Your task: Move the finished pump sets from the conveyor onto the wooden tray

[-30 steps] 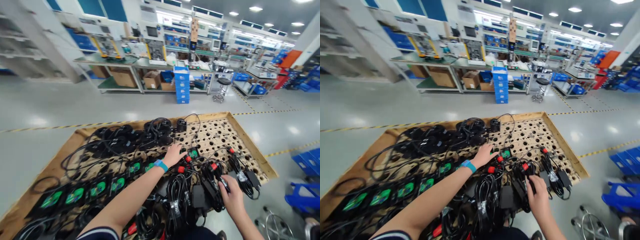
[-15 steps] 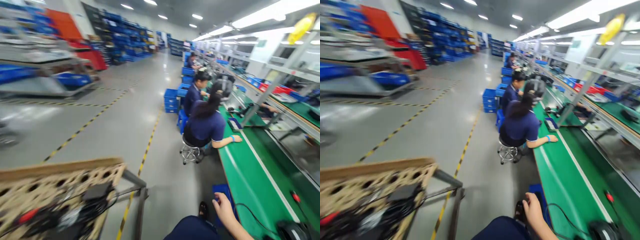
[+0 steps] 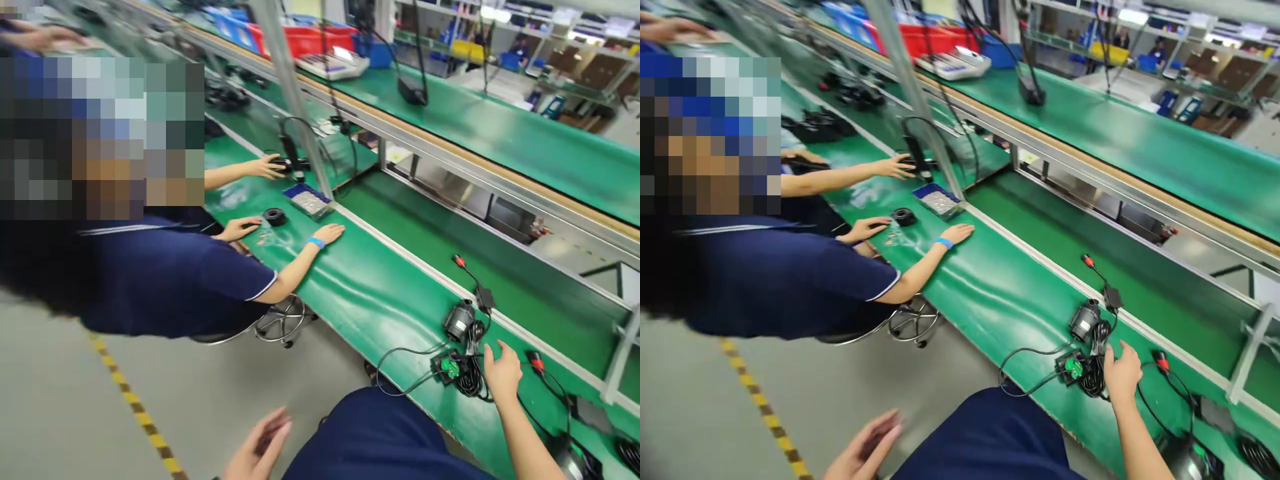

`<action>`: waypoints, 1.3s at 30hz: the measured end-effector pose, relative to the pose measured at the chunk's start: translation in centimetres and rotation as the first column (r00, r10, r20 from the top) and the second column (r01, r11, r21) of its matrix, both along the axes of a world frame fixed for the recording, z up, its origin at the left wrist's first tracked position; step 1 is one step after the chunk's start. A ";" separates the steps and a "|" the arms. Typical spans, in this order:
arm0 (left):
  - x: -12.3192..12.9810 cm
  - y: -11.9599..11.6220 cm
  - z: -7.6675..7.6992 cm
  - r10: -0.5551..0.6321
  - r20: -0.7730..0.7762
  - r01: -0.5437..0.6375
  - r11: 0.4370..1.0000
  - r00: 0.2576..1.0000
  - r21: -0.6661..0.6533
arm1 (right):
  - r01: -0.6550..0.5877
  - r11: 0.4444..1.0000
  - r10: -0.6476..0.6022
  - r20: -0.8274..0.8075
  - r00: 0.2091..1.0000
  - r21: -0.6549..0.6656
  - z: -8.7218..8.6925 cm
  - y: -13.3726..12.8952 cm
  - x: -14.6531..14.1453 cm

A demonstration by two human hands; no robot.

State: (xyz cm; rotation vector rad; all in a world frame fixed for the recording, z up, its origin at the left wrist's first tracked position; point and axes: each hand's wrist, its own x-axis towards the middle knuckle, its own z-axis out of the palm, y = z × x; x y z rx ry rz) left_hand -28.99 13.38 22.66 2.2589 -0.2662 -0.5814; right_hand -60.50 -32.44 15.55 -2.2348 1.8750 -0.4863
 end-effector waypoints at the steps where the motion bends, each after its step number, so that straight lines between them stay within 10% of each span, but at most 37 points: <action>1: 0.6 -2.8 -0.8 -0.111 -0.053 0.109 0.993 0.992 -0.034 | 0.014 0.999 -0.014 0.000 1.000 0.038 -0.4 0.4 -1.3; 10: -4.1 -27.1 -3.9 -0.804 0.054 0.806 0.592 0.592 -0.017 | -0.344 0.937 0.347 -0.029 0.938 0.067 -2.3 5.9 -2.5; 18: -16.6 -34.7 -6.7 -0.973 -0.054 0.913 0.189 0.223 0.362 | -0.385 0.891 0.422 -0.126 0.898 0.242 -0.3 -2.2 6.2; 25: -13.6 -36.6 -10.1 -0.971 0.070 0.866 0.237 0.230 0.441 | -0.102 0.974 0.163 -0.311 0.936 0.203 -1.6 -2.4 13.8; 30: -7.9 -30.9 -8.3 -0.928 -0.012 0.846 0.334 0.372 0.416 | -0.280 0.946 0.318 -0.299 0.900 0.165 -1.6 -3.9 14.3; 35: 0.7 -25.3 -6.4 -0.824 0.333 0.729 0.563 0.458 0.389 | -0.411 0.867 0.471 -0.194 0.860 0.282 -1.4 -7.6 14.0; 39: 7.9 -23.7 -7.1 -0.776 0.394 0.634 0.629 0.491 0.449 | -0.556 0.768 0.610 -0.099 0.786 0.317 -1.2 -9.9 16.1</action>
